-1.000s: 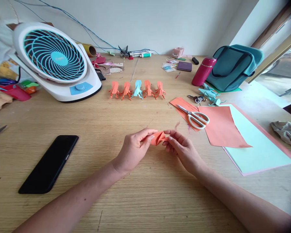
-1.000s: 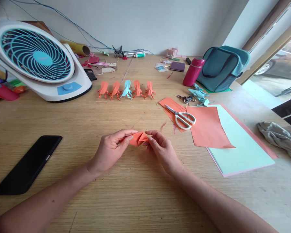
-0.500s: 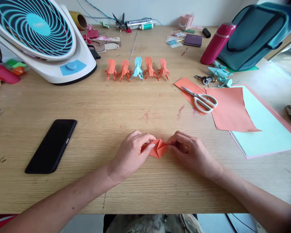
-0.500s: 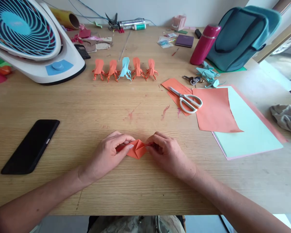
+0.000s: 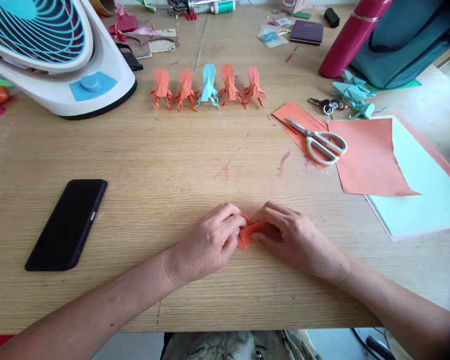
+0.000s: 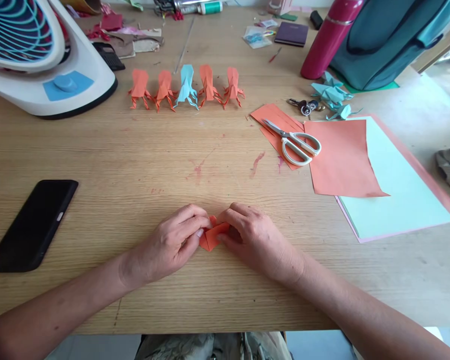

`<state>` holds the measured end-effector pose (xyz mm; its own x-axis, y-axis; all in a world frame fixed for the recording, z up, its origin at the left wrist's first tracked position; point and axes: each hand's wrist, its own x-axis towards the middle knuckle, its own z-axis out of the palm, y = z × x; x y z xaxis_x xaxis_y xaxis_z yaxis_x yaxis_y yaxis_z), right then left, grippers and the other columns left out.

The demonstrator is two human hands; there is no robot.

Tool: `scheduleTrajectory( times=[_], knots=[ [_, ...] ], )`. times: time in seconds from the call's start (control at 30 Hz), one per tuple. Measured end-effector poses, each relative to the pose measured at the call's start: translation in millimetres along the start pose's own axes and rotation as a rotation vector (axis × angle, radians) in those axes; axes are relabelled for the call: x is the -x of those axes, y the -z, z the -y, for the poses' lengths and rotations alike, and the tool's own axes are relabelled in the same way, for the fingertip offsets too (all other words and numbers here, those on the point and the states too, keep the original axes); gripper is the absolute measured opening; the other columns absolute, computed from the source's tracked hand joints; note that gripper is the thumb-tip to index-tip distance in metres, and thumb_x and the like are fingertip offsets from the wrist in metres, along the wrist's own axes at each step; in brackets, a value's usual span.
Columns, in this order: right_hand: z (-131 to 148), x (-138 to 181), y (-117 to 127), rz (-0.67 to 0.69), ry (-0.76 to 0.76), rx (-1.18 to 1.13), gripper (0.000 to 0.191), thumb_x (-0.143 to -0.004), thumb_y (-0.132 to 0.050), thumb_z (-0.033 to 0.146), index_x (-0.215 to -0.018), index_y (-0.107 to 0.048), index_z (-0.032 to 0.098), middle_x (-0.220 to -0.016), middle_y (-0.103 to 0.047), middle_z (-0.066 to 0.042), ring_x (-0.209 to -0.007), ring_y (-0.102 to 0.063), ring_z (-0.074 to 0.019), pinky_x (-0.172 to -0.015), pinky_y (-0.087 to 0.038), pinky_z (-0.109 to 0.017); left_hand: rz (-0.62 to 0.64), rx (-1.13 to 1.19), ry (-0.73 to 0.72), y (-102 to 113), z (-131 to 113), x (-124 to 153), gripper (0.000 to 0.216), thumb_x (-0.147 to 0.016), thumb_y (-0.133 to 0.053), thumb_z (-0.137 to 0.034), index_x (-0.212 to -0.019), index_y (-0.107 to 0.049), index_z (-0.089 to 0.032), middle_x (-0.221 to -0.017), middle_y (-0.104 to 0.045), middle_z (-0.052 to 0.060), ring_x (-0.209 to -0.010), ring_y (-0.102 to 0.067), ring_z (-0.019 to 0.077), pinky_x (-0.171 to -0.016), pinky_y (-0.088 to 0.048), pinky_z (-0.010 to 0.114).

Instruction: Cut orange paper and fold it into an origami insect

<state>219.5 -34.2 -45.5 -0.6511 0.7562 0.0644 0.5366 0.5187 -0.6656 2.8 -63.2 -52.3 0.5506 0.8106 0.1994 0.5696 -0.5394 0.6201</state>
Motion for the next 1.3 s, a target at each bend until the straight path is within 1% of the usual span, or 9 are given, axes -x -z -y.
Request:
scheduleTrajectory(
  times=[0.17, 0.3, 0.57, 0.7, 0.8, 0.87, 1.0, 1.13, 1.3],
  knots=[
    [3.0, 0.0, 1.1, -0.003, 0.022, 0.028, 0.016, -0.087, -0.057, 0.008, -0.092, -0.063, 0.021, -0.080, -0.061, -0.001, -0.072, -0.055, -0.0145, -0.067, -0.041, -0.027, 0.013, 0.017, 0.047, -2.3, 1.6, -0.8, 0.007, -0.092, -0.058, -0.009, -0.096, -0.060, -0.016, -0.100, -0.060, 0.006, -0.093, -0.060, 0.0172, -0.083, -0.052, 0.029],
    [3.6, 5.3, 2.8, 0.045, 0.064, 0.107, 0.013, -0.094, -0.055, 0.012, -0.087, -0.064, 0.020, -0.080, -0.061, -0.003, -0.073, -0.055, -0.0149, -0.069, -0.042, -0.029, -0.011, 0.018, 0.012, -1.8, 2.3, -0.5, 0.006, -0.094, -0.060, -0.012, -0.089, -0.060, -0.016, -0.098, -0.061, 0.005, -0.091, -0.059, 0.0158, -0.081, -0.052, 0.028],
    [-6.5, 20.0, -0.1, -0.055, 0.350, 0.283, 0.022, -0.100, -0.046, 0.012, -0.095, -0.068, 0.015, -0.085, -0.064, -0.008, -0.071, -0.053, -0.0159, -0.064, -0.042, -0.030, -0.078, -0.200, -0.171, 1.2, -0.9, 3.5, 0.015, -0.097, -0.055, -0.010, -0.099, -0.069, -0.014, -0.101, -0.070, 0.007, -0.087, -0.062, 0.0166, -0.078, -0.056, 0.030],
    [-10.9, 17.6, 2.4, -0.062, 0.465, 0.406, 0.022, -0.100, -0.047, 0.011, -0.092, -0.068, 0.014, -0.083, -0.064, -0.007, -0.068, -0.052, -0.0155, -0.063, -0.041, -0.032, -0.079, -0.263, -0.253, 1.5, -2.8, 7.7, 0.017, -0.097, -0.056, -0.011, -0.107, -0.069, -0.010, -0.112, -0.072, 0.011, -0.103, -0.065, 0.0210, -0.088, -0.059, 0.035],
    [-13.1, 17.6, 5.5, -0.071, 0.481, 0.444, 0.022, -0.099, -0.048, 0.010, -0.092, -0.067, 0.014, -0.084, -0.065, -0.007, -0.069, -0.054, -0.0155, -0.063, -0.041, -0.032, -0.049, -0.331, -0.333, -0.4, -2.6, 14.4, 0.024, -0.097, -0.055, -0.012, -0.117, -0.066, -0.005, -0.125, -0.069, 0.014, -0.121, -0.062, 0.0236, -0.103, -0.056, 0.037],
    [-14.1, 20.0, 7.1, -0.077, 0.477, 0.443, 0.019, -0.098, -0.049, 0.009, -0.094, -0.067, 0.013, -0.086, -0.066, -0.008, -0.071, -0.055, -0.0160, -0.064, -0.042, -0.032, -0.030, -0.385, -0.357, -3.2, -1.8, 19.7, 0.029, -0.097, -0.055, -0.010, -0.124, -0.063, -0.004, -0.130, -0.067, 0.015, -0.124, -0.061, 0.0240, -0.106, -0.055, 0.037],
    [-13.9, 29.8, 7.1, -0.096, 0.456, 0.438, 0.017, -0.096, -0.053, 0.007, -0.104, -0.067, 0.011, -0.092, -0.068, -0.010, -0.075, -0.055, -0.0173, -0.065, -0.045, -0.032, -0.002, -0.468, -0.363, -8.5, -1.1, 26.3, 0.032, -0.096, -0.055, -0.008, -0.127, -0.062, -0.004, -0.131, -0.066, 0.016, -0.124, -0.062, 0.0250, -0.105, -0.056, 0.038],
    [-12.3, 40.4, 4.1, -0.075, 0.466, 0.446, 0.025, -0.095, -0.055, 0.007, -0.118, -0.064, 0.009, -0.112, -0.069, -0.014, -0.084, -0.057, -0.0205, -0.070, -0.048, -0.035, 0.020, -0.501, -0.370, -9.3, -3.1, 26.1, 0.033, -0.098, -0.052, -0.009, -0.130, -0.061, -0.005, -0.133, -0.066, 0.014, -0.124, -0.062, 0.0260, -0.102, -0.057, 0.038],
    [-11.1, 44.4, 2.6, -0.017, 0.482, 0.433, 0.026, -0.095, -0.052, 0.005, -0.117, -0.065, 0.007, -0.119, -0.069, -0.016, -0.084, -0.057, -0.0219, -0.068, -0.049, -0.037, 0.027, -0.515, -0.329, -9.1, -6.3, 25.3, 0.037, -0.101, -0.043, -0.012, -0.134, -0.059, -0.007, -0.135, -0.065, 0.012, -0.124, -0.061, 0.0267, -0.100, -0.057, 0.039]
  ],
)
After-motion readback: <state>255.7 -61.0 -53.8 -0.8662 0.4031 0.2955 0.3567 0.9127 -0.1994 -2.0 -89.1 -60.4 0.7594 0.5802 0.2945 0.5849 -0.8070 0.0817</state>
